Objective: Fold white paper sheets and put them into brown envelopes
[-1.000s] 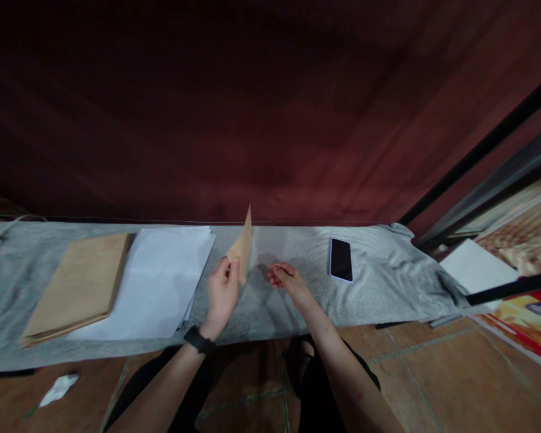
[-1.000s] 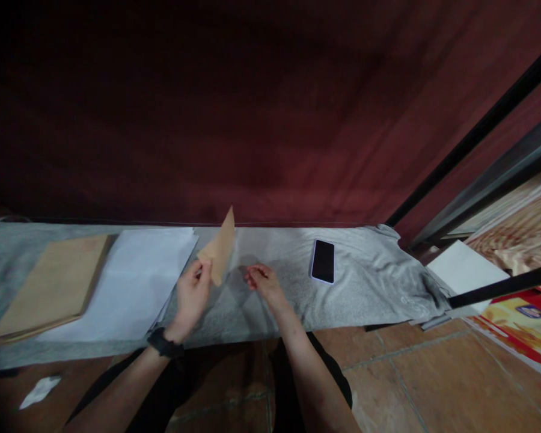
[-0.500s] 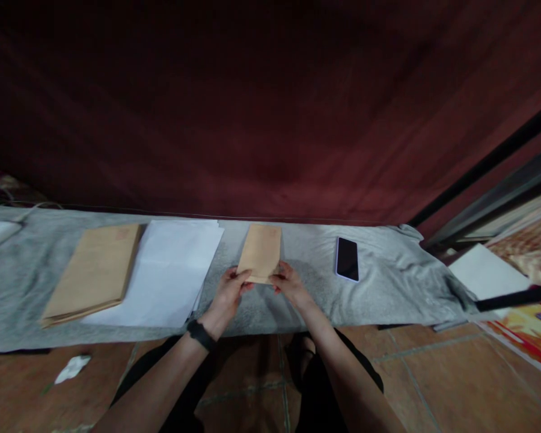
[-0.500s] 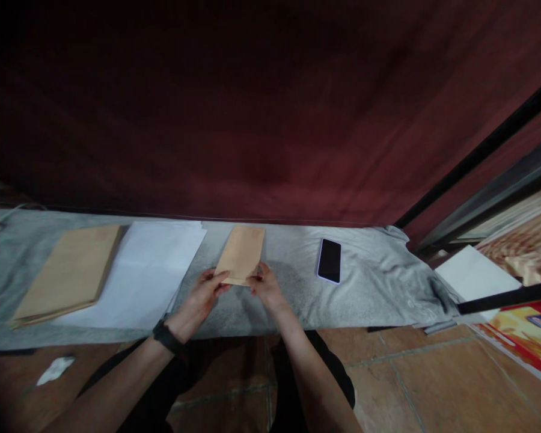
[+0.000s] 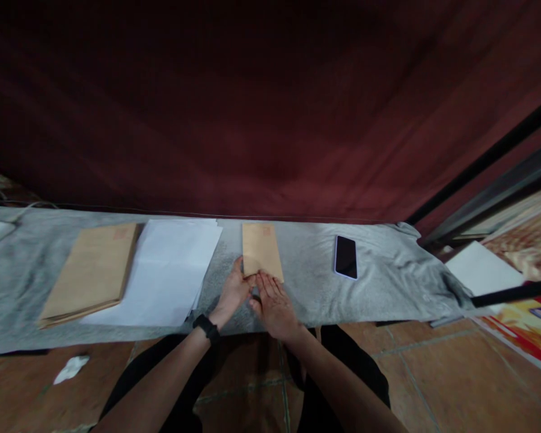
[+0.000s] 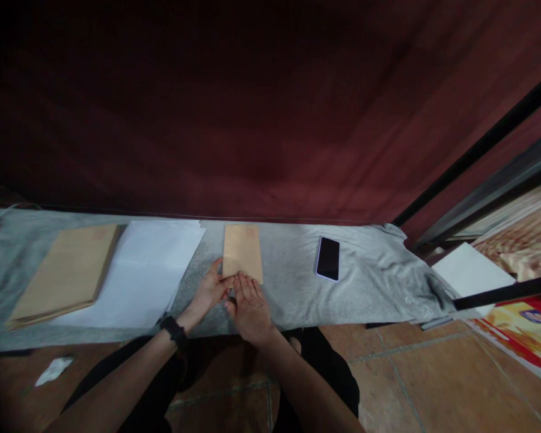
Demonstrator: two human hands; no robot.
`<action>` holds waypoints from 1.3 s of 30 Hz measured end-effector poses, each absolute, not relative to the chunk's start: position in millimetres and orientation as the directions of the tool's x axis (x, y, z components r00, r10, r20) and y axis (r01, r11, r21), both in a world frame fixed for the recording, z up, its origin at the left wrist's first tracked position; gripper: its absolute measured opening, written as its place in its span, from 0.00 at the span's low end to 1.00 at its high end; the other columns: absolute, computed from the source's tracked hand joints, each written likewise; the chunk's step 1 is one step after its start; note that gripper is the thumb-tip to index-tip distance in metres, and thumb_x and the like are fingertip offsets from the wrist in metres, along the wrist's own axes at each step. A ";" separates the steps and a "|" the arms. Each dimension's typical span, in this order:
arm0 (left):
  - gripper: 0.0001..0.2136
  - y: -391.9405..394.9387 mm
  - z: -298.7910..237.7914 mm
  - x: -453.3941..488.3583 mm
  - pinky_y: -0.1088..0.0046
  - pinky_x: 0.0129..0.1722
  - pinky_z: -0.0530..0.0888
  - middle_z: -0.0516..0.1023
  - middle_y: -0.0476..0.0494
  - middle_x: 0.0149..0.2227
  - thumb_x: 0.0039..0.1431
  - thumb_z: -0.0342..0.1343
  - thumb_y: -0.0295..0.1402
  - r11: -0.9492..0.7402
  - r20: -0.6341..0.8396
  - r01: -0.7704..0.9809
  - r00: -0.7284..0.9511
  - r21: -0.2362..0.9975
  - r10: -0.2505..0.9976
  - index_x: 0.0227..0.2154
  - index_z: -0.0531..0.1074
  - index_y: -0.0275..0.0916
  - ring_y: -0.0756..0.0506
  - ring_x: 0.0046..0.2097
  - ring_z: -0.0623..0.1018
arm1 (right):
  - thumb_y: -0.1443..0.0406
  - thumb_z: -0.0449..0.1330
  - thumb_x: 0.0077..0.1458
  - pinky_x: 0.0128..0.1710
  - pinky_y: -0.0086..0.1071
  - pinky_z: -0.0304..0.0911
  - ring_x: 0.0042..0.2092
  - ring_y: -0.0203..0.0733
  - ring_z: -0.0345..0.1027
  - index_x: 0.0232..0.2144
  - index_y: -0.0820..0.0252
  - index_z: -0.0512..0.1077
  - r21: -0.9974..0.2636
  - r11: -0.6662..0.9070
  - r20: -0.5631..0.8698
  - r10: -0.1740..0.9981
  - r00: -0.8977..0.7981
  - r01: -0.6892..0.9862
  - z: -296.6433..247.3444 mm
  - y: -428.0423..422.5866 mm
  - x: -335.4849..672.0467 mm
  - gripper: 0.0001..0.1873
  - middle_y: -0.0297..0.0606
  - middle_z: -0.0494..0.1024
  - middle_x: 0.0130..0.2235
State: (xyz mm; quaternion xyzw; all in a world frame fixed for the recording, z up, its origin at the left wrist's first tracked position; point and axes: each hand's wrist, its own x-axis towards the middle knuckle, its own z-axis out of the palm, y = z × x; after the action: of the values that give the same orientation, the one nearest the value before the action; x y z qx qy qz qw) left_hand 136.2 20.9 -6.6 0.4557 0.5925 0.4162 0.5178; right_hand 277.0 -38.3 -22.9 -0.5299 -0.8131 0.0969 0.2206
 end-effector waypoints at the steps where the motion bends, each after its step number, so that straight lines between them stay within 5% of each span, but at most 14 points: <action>1: 0.34 21.5 -4.8 135.7 0.79 0.14 0.62 0.75 0.57 0.22 0.53 0.62 0.29 0.255 -0.252 0.123 -0.041 0.959 0.967 0.63 0.59 0.36 0.53 0.15 0.67 | 0.57 0.51 0.69 0.70 0.46 0.50 0.71 0.48 0.51 0.69 0.67 0.57 -0.364 0.415 0.252 0.906 -0.341 0.834 -25.4 -40.8 277.7 0.31 0.51 0.60 0.69; 13: 0.38 27.4 -2.3 131.5 0.81 0.14 0.60 0.73 0.58 0.20 0.53 0.63 0.30 0.383 -0.383 0.124 -0.025 0.916 0.924 0.66 0.56 0.38 0.53 0.15 0.67 | 0.55 0.50 0.70 0.69 0.50 0.48 0.70 0.54 0.52 0.70 0.70 0.54 -0.262 0.278 0.292 0.936 -0.199 0.924 -37.1 -38.5 308.8 0.34 0.56 0.57 0.70; 19: 0.36 24.7 17.5 124.4 0.80 0.16 0.60 0.75 0.55 0.22 0.51 0.64 0.33 0.284 -0.283 0.039 -0.016 0.958 0.959 0.63 0.62 0.34 0.54 0.16 0.67 | 0.55 0.51 0.68 0.68 0.55 0.47 0.70 0.59 0.50 0.69 0.72 0.54 -0.260 0.181 0.308 0.947 -0.097 0.949 -26.0 -32.2 312.9 0.35 0.60 0.56 0.70; 29: 0.38 14.4 33.1 143.5 0.78 0.18 0.63 0.73 0.55 0.20 0.52 0.65 0.45 0.213 -0.196 -0.096 0.163 0.972 0.967 0.62 0.62 0.31 0.51 0.18 0.68 | 0.71 0.51 0.64 0.51 0.41 0.69 0.54 0.52 0.68 0.67 0.58 0.60 -0.259 0.257 0.246 0.950 -0.194 0.931 6.9 -22.4 292.4 0.30 0.50 0.71 0.60; 34: 0.33 15.8 27.9 143.4 0.75 0.25 0.71 0.79 0.45 0.30 0.58 0.57 0.55 0.212 -0.179 -0.160 0.199 0.964 0.963 0.57 0.67 0.34 0.49 0.27 0.77 | 0.69 0.49 0.66 0.45 0.35 0.70 0.46 0.46 0.73 0.55 0.58 0.72 -0.592 0.173 0.341 0.939 0.051 0.787 11.3 -8.7 312.7 0.20 0.47 0.76 0.49; 36: 0.30 18.3 21.4 143.1 0.73 0.28 0.73 0.80 0.43 0.33 0.59 0.58 0.52 0.189 -0.173 -0.063 0.204 0.980 0.964 0.56 0.69 0.34 0.47 0.30 0.78 | 0.64 0.51 0.66 0.42 0.35 0.71 0.43 0.44 0.74 0.44 0.58 0.77 -0.785 0.155 0.345 0.913 0.216 0.599 14.6 -2.0 322.0 0.14 0.45 0.77 0.45; 39: 0.27 19.9 12.2 143.8 0.67 0.37 0.77 0.81 0.40 0.39 0.61 0.57 0.45 0.004 -0.051 0.249 0.184 0.968 0.982 0.59 0.68 0.36 0.44 0.37 0.80 | 0.58 0.58 0.61 0.34 0.32 0.71 0.37 0.42 0.73 0.38 0.59 0.76 -0.981 0.110 0.164 0.910 0.381 0.159 16.2 4.2 327.2 0.11 0.41 0.79 0.41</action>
State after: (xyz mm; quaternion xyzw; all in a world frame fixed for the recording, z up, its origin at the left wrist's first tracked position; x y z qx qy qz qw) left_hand 143.8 19.9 12.2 0.5967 0.5156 0.3768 0.4859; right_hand 327.2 4.2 16.2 -0.5859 -0.4560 0.3189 0.5891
